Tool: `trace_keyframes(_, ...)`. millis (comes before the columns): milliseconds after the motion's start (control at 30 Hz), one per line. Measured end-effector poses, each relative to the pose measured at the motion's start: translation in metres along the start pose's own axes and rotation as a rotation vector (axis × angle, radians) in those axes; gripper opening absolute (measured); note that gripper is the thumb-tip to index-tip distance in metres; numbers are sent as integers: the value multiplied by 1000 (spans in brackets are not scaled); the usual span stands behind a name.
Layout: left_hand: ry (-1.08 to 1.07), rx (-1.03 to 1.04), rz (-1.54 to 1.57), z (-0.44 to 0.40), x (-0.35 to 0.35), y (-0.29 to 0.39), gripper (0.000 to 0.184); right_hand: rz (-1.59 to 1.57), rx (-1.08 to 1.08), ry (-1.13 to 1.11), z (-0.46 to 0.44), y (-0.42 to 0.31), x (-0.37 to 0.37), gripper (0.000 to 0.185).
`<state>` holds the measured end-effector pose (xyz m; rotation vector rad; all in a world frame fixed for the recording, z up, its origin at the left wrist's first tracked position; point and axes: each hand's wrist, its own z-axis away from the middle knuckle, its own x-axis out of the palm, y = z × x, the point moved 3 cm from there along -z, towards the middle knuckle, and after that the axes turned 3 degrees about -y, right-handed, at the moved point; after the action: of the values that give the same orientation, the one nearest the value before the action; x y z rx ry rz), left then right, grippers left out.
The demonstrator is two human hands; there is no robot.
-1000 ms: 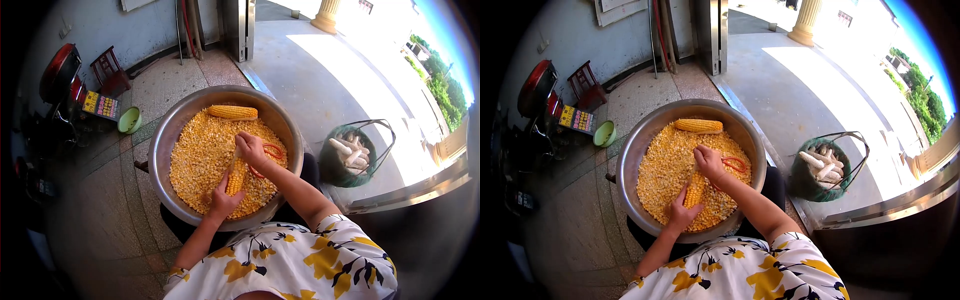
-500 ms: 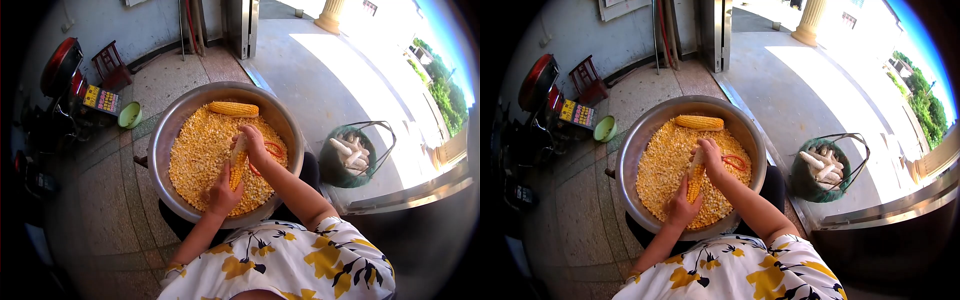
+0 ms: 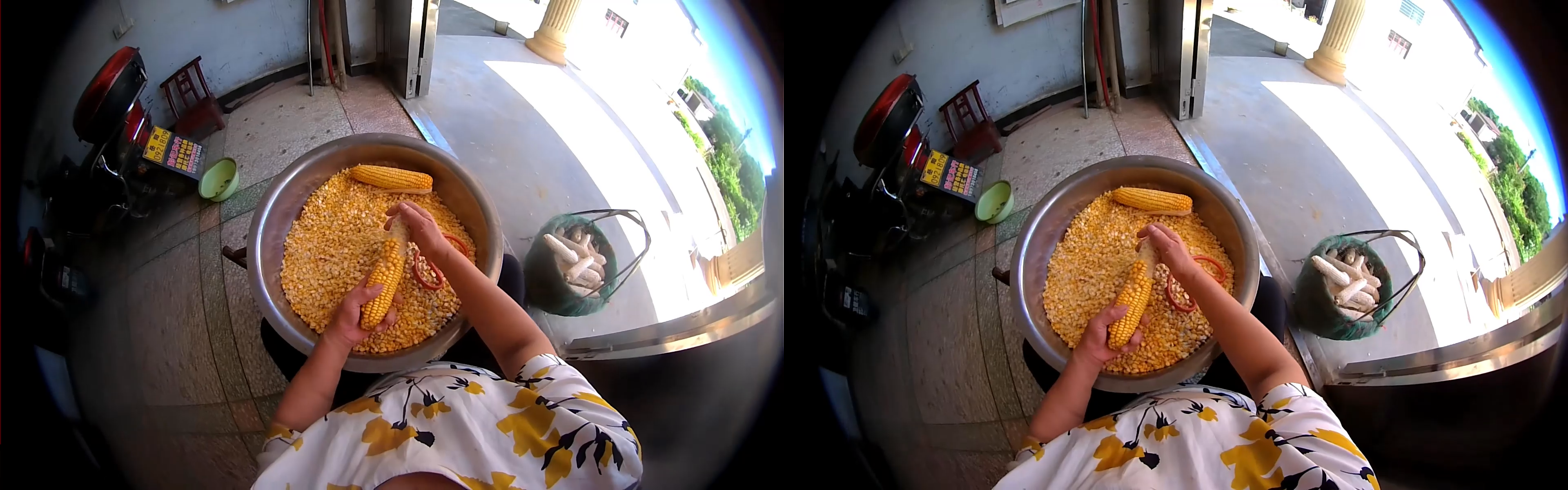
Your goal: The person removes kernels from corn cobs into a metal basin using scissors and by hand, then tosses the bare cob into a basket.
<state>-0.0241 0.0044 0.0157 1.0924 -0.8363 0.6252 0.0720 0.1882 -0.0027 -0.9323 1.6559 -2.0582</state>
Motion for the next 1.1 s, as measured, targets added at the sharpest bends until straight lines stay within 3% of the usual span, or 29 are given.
trace_keyframes(33, 6, 4, 7, 0, -3, -1, 37, 147, -58, -41, 5, -7, 5, 30)
trace_keyframes(100, 240, 21, -369, 1, -17, -3, 40, 551, -162, -169, 16, -26, 7, 39)
trace_keyframes(133, 245, 26, -356, 1, -13, -4, 40, 555, -153, -178, 18, -28, 3, 39)
trace_keyframes(200, 296, 160, -799, 3, 2, 0, 43, 538, -63, -306, 23, -28, -2, 41)
trace_keyframes(233, 302, 173, -823, 1, 0, -1, 50, 654, -118, -317, 28, -33, -2, 40)
trace_keyframes(367, 293, 130, -882, -2, -9, -10, 53, 576, -43, -275, 31, -15, -5, 31)
trace_keyframes(433, 230, 577, -1317, -9, -24, -23, 58, 447, 191, -93, 33, -2, -5, 25)
trace_keyframes(467, 231, 575, -1316, -11, -26, -28, 58, 447, 194, -93, 33, 8, -3, 25)
trace_keyframes(533, 288, 725, -1426, -10, -19, -31, 57, 738, -61, 120, 31, 11, 0, 28)
trace_keyframes(567, 291, 725, -1427, -9, -16, -28, 57, 754, -103, 119, 31, 7, 2, 33)
trace_keyframes(633, 339, 423, -1266, -6, -15, -20, 58, 724, -58, 63, 35, -5, 9, 37)
trace_keyframes(667, 347, 427, -1263, -3, -10, -14, 58, 699, -14, 7, 36, -9, 10, 41)
trace_keyframes(700, 360, 266, -1098, -2, -9, -11, 60, 785, -241, -104, 37, -10, 7, 48)
trace_keyframes(733, 366, 108, -929, -1, -11, -12, 62, 788, -240, -112, 37, -12, 4, 48)
trace_keyframes(833, 299, 195, -971, -4, -15, -16, 60, 839, -217, -199, 43, -15, 6, 48)
trace_keyframes(867, 294, 195, -967, -9, -23, -24, 60, 856, -90, -133, 47, -17, 10, 46)
trace_keyframes(933, 253, 760, -1404, -13, -28, -33, 56, 873, 37, -70, 45, -6, 11, 44)
trace_keyframes(1000, 276, 715, -1412, -13, -25, -34, 55, 918, -25, 135, 36, 17, 3, 42)
trace_keyframes(1067, 305, 679, -1423, -7, -12, -22, 54, 847, -5, 58, 32, 6, 3, 43)
trace_keyframes(1100, 333, 390, -1204, -4, -5, -13, 55, 776, 25, -19, 32, 3, 2, 44)
